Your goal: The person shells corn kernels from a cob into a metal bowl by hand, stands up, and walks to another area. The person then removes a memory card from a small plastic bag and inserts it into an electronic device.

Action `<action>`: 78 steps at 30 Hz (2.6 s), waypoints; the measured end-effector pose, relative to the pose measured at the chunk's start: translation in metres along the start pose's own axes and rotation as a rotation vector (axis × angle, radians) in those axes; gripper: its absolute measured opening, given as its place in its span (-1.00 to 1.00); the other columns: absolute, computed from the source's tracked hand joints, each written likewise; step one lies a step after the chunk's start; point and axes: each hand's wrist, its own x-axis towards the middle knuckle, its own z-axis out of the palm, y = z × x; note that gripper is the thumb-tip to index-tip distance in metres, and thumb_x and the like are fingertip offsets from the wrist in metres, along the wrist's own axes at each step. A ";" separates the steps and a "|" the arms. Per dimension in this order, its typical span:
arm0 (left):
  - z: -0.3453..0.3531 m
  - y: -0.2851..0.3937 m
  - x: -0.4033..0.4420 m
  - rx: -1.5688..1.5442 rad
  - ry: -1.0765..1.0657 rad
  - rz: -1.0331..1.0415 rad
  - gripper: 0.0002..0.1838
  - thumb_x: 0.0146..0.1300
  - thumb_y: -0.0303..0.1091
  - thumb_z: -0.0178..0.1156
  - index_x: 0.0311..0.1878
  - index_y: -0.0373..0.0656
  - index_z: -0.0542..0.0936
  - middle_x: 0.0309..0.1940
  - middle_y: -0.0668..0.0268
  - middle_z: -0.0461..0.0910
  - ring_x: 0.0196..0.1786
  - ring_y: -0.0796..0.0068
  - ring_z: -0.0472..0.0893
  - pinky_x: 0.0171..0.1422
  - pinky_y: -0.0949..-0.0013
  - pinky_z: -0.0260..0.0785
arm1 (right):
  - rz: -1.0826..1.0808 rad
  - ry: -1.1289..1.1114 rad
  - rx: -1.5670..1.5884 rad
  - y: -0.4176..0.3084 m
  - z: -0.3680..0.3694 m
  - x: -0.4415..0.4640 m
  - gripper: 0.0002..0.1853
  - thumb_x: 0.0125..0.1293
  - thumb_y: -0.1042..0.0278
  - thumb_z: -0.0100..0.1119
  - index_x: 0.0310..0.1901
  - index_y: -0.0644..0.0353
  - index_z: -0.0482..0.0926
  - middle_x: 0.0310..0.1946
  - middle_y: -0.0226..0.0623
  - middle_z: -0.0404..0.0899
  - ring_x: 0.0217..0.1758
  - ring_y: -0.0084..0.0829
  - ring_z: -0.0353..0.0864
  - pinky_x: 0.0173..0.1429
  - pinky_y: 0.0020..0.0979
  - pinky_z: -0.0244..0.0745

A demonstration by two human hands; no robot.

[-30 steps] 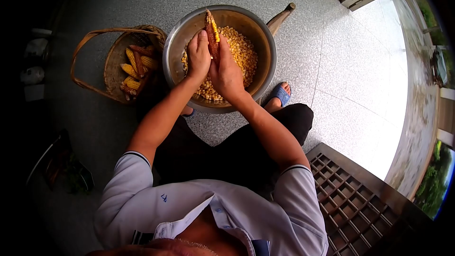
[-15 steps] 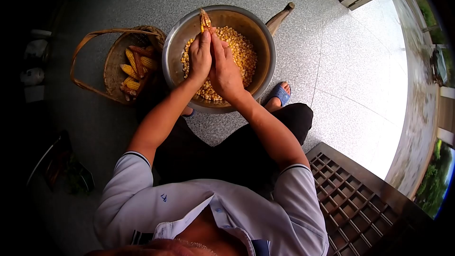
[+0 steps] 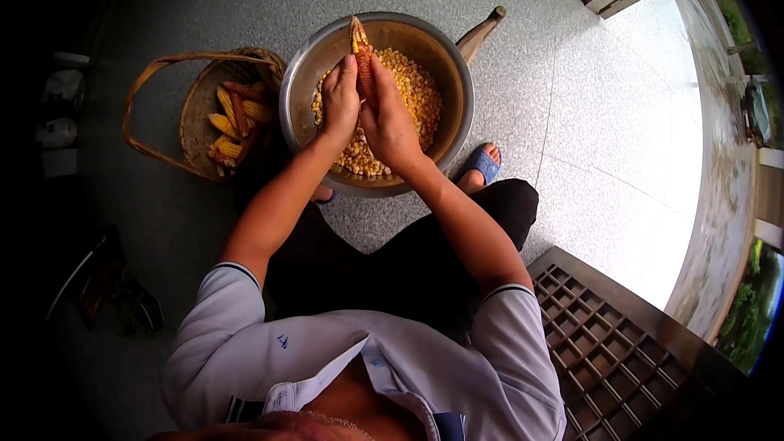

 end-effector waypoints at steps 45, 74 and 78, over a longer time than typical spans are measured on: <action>-0.019 0.015 0.020 -0.328 -0.158 -0.291 -0.51 0.54 -0.12 -0.15 0.29 -0.34 0.37 0.17 0.04 0.52 0.22 0.23 0.51 0.32 0.23 0.37 | 0.722 -0.155 0.824 0.003 -0.016 -0.004 -0.75 0.50 0.11 -0.05 -0.15 0.14 0.43 -0.48 -0.44 0.42 -0.61 -0.65 0.30 -0.56 -0.61 0.17; -0.023 0.011 0.024 -0.453 -0.229 -0.511 -0.55 0.47 -0.11 0.04 0.22 -0.26 0.43 0.08 0.17 0.55 0.05 0.35 0.56 0.11 0.28 0.45 | 0.934 -0.275 1.246 0.003 -0.024 0.000 -0.48 0.56 -0.07 -0.35 -0.04 0.23 0.50 -0.56 -0.44 0.37 -0.69 -0.59 0.18 -0.59 -0.56 0.08; -0.036 0.016 0.037 0.052 -0.228 -0.248 -0.59 0.51 -0.19 -0.06 0.22 -0.29 0.47 0.03 0.15 0.62 0.07 0.40 0.59 0.19 0.33 0.40 | 0.609 -0.114 0.539 0.007 -0.041 0.015 -0.51 0.54 -0.05 -0.19 -0.17 0.27 0.53 -0.59 -0.42 0.43 -0.68 -0.65 0.31 -0.61 -0.56 0.19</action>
